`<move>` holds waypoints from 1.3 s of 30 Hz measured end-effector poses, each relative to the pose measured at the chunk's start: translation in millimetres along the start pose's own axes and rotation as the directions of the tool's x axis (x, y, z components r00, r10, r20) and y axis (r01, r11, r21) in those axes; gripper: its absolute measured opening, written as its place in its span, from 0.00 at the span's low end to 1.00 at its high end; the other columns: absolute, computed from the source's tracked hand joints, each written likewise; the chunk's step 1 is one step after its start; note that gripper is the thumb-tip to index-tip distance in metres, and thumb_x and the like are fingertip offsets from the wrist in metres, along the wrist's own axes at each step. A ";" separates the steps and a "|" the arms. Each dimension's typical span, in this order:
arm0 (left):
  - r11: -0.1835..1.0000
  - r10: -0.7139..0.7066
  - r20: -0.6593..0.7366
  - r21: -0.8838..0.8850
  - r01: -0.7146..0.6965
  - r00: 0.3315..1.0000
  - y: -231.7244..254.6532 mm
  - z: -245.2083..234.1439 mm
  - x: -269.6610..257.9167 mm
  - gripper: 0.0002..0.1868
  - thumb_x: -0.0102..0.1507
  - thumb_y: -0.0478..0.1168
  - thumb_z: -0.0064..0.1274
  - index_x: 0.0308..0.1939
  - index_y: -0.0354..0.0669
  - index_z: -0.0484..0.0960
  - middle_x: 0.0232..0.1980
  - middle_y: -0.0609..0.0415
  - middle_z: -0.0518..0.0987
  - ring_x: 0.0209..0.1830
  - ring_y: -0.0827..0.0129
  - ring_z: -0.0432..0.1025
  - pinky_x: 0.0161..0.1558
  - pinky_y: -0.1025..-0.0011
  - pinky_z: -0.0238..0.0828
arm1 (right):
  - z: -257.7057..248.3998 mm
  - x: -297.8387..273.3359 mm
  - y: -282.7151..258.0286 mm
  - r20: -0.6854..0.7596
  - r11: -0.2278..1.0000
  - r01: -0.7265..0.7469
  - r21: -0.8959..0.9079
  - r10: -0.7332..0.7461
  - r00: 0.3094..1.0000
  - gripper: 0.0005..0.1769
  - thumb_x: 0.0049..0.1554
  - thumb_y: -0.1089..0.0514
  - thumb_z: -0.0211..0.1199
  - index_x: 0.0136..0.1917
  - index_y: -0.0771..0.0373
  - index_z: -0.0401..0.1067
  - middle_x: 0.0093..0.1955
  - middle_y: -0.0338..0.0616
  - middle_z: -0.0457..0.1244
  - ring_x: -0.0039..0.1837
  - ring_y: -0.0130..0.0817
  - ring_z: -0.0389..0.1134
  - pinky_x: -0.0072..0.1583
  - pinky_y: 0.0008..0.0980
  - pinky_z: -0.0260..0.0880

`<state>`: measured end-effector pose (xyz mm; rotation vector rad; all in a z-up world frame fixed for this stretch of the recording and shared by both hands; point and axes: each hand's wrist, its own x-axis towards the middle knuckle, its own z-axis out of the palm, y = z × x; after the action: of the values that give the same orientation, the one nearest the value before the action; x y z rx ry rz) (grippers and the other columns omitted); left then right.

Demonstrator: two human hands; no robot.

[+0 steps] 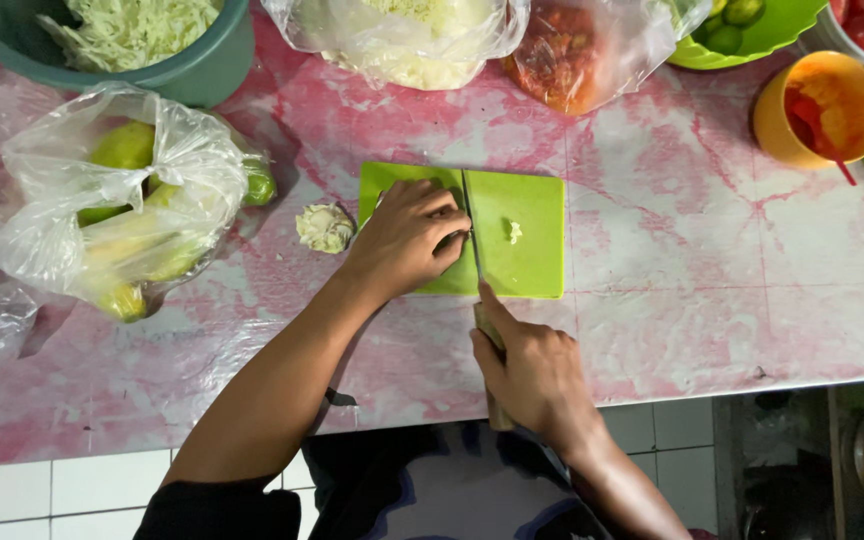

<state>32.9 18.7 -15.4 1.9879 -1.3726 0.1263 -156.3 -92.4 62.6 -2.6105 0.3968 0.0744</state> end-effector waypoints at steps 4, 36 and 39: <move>1.000 0.008 -0.011 0.010 -0.008 1.000 -0.8 1.4 -1.7 0.05 0.60 0.40 0.60 0.39 0.46 0.86 0.41 0.56 0.78 0.50 0.58 0.70 0.55 0.58 0.65 | -5.1 3.2 0.7 -0.037 0.998 0.020 0.063 -0.018 0.999 0.32 0.56 0.53 0.63 0.73 0.60 0.67 0.29 0.55 0.67 0.31 0.55 0.70 0.40 0.50 0.71; 1.000 0.015 -0.011 0.004 -0.014 1.000 -4.0 0.3 -1.3 0.04 0.59 0.39 0.60 0.37 0.46 0.86 0.41 0.58 0.80 0.50 0.58 0.71 0.57 0.59 0.63 | 1.9 6.9 1.3 -0.040 0.992 -0.004 0.128 0.010 0.999 0.33 0.54 0.55 0.67 0.72 0.62 0.68 0.23 0.50 0.63 0.27 0.45 0.67 0.35 0.41 0.66; 1.000 -0.012 0.005 -0.008 0.012 1.000 -3.8 -0.9 -1.6 0.05 0.58 0.38 0.60 0.37 0.45 0.86 0.40 0.58 0.79 0.50 0.59 0.71 0.57 0.59 0.64 | -4.3 -0.1 -0.7 -0.011 0.981 -0.091 0.174 0.094 0.995 0.32 0.53 0.54 0.67 0.71 0.58 0.70 0.23 0.51 0.63 0.26 0.44 0.67 0.35 0.40 0.67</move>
<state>35.8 21.2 -17.3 1.9910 -1.3618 0.1106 -156.3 -93.9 66.6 -2.4224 0.5085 0.0438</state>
